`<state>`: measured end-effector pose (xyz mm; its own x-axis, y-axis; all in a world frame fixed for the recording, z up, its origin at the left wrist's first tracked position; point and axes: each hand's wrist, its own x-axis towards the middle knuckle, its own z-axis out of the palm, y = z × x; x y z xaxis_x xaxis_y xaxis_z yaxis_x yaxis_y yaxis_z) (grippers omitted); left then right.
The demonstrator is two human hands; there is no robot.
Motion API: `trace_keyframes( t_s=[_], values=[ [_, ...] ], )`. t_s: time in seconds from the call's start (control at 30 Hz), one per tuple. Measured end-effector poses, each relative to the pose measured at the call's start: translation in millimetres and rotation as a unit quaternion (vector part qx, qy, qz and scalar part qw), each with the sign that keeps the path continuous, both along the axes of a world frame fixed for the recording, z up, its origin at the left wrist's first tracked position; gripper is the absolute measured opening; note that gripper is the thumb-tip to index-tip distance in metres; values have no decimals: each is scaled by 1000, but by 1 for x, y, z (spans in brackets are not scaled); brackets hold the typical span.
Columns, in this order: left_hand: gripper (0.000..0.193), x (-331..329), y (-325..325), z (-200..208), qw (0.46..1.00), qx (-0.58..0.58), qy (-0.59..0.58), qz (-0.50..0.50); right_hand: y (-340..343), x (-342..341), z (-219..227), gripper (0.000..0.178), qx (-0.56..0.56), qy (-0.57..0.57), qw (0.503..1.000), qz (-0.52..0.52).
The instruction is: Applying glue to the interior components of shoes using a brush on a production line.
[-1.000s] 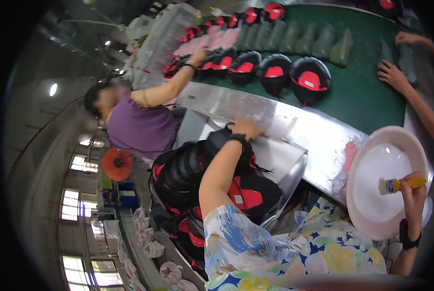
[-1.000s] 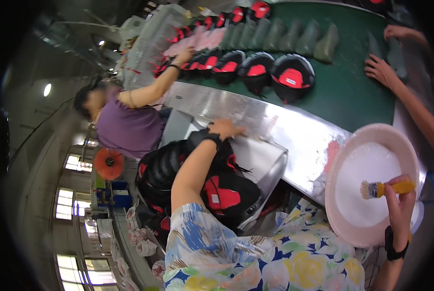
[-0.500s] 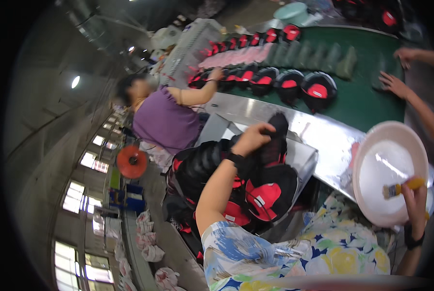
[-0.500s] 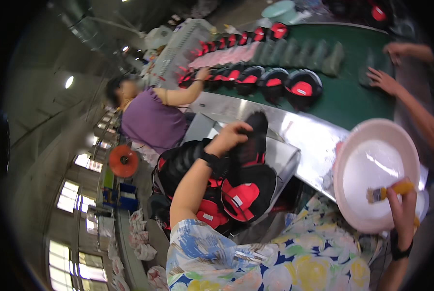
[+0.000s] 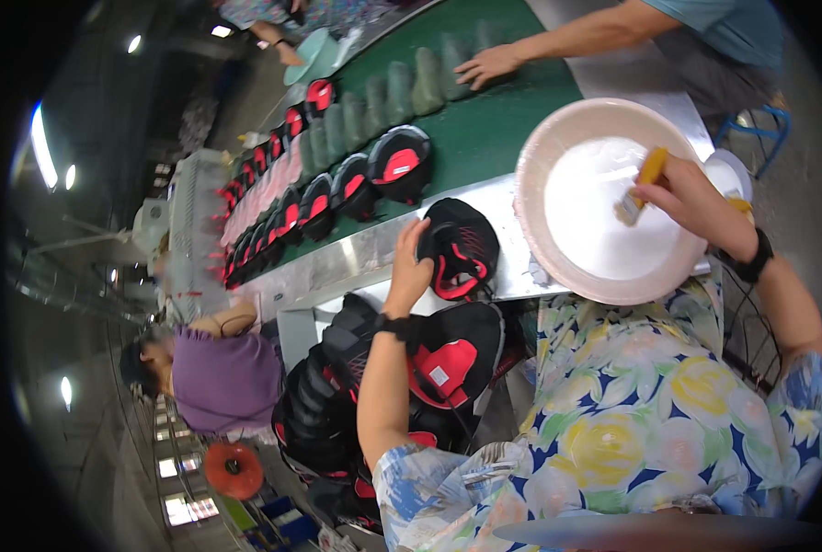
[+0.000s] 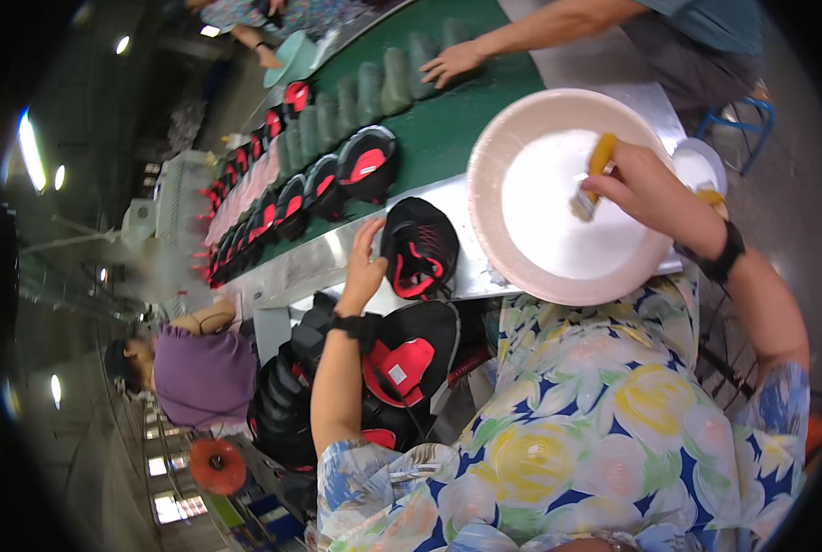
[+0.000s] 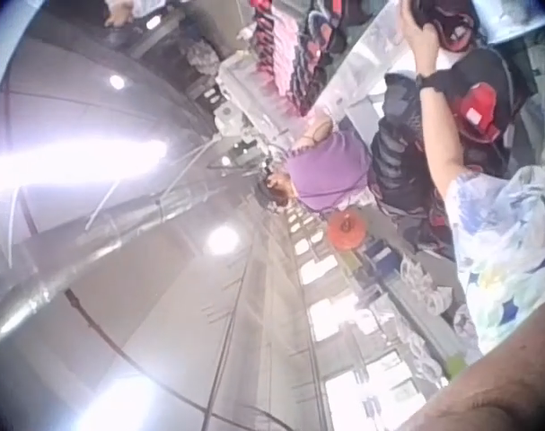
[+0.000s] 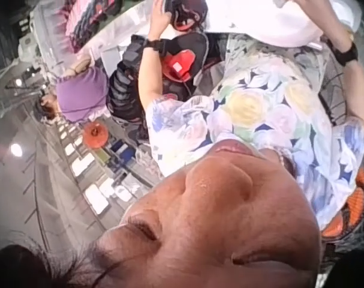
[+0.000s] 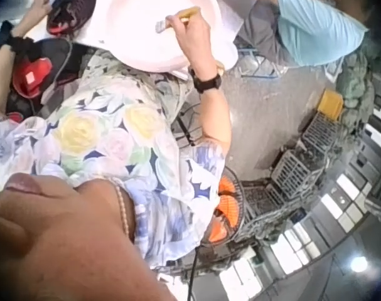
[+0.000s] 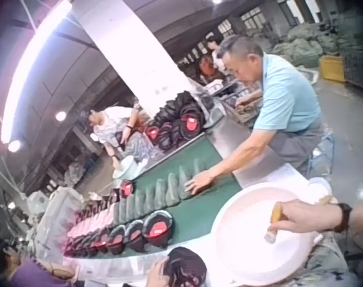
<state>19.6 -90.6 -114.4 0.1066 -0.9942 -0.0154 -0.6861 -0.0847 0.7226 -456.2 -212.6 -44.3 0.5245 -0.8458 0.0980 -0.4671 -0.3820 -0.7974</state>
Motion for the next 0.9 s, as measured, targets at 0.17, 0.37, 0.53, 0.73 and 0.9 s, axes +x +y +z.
trace_keyframes(
  t_s=[0.17, 0.37, 0.53, 0.73, 0.9],
  values=[
    [77, -56, 16, 9, 935, 72, -297, -182, -11, 62, -7, 30, 36, 31, 996, 73],
    [47, -14, -5, 14, 951, -45, -275, -132, 5, 82, -28, 36, 14, 150, 951, 270],
    [42, 48, -38, 73, 966, -204, -140, -70, -19, 40, -24, 29, -81, 159, 957, 228],
    [149, -38, -41, 124, 962, -217, -113, -125, -47, 28, 45, 27, -128, -61, 979, 145],
    [130, -87, -75, 107, 950, -276, -45, -141, -50, 43, 76, 27, -133, -202, 954, 178]
  ],
)
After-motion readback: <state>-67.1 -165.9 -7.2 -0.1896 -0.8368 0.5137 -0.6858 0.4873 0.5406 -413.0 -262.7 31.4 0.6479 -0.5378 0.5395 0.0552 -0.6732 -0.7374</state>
